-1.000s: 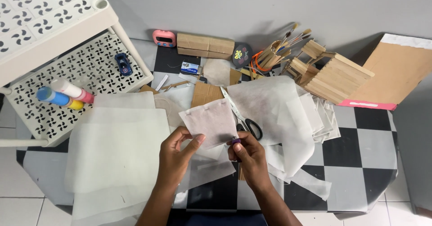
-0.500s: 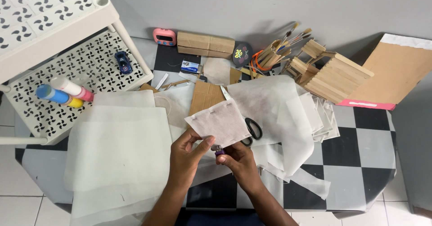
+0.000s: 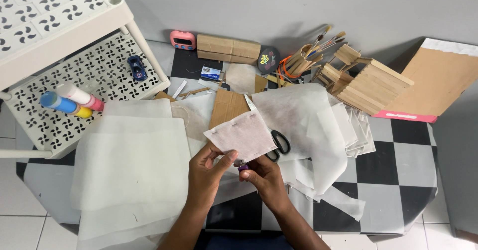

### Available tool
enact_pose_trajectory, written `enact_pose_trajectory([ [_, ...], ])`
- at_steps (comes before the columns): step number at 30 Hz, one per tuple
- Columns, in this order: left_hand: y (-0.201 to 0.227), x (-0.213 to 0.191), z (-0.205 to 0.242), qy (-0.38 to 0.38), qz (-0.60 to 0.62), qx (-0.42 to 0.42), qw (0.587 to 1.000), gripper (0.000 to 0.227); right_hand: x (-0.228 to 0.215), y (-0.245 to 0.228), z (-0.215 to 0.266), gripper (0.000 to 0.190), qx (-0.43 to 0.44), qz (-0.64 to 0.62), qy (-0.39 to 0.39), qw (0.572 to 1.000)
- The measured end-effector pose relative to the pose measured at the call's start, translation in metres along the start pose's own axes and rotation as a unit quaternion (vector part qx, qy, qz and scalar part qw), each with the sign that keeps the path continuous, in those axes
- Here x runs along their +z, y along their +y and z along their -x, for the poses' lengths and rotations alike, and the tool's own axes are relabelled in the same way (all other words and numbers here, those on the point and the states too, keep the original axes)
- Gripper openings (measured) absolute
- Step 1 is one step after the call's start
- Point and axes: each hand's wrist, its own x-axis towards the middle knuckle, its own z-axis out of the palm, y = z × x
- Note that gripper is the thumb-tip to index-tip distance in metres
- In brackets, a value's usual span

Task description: Trimming white fabric or paper and cardboard pieces using scissors on a crafting table.

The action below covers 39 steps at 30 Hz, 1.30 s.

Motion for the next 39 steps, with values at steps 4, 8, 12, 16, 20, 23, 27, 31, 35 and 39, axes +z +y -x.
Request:
enact_pose_trajectory([
  [4,-0.003,0.0,0.0,0.003,0.003,0.004,1.0,0.017,0.0,0.001,-0.001,0.047,-0.001,0.002,0.003,1.0],
  [8,-0.009,0.0,0.0,0.01,0.004,-0.018,1.0,0.016,0.0,-0.002,-0.001,0.046,-0.013,0.072,0.012,0.997],
  [12,-0.012,0.001,-0.001,-0.064,0.036,-0.067,0.995,0.061,-0.002,0.005,-0.001,0.034,-0.012,0.076,0.036,0.996],
  [16,-0.012,0.006,-0.003,-0.116,-0.062,-0.124,0.984,0.064,0.0,0.004,-0.004,0.041,-0.004,0.099,0.064,0.993],
  [20,-0.025,0.009,-0.006,-0.099,-0.032,-0.151,0.983,0.059,0.0,0.01,-0.009,0.037,0.03,0.069,0.08,0.994],
  [23,-0.047,0.008,-0.007,-0.087,0.027,-0.154,0.984,0.057,-0.002,0.017,-0.01,0.027,0.057,0.086,0.103,0.989],
  [27,-0.055,0.011,-0.008,-0.059,0.06,-0.177,0.981,0.054,-0.004,0.015,-0.013,0.026,0.064,0.107,0.105,0.987],
  [31,-0.053,0.012,-0.008,-0.069,0.057,-0.166,0.982,0.048,-0.006,0.017,-0.015,0.03,0.105,0.117,0.121,0.98],
  [35,-0.06,0.007,-0.011,-0.075,0.02,-0.121,0.99,0.043,-0.005,0.015,-0.014,0.028,0.059,0.076,0.089,0.991],
  [39,-0.056,0.007,-0.008,-0.011,0.067,-0.105,0.992,0.038,-0.004,0.009,-0.012,0.034,0.063,0.111,0.062,0.99],
])
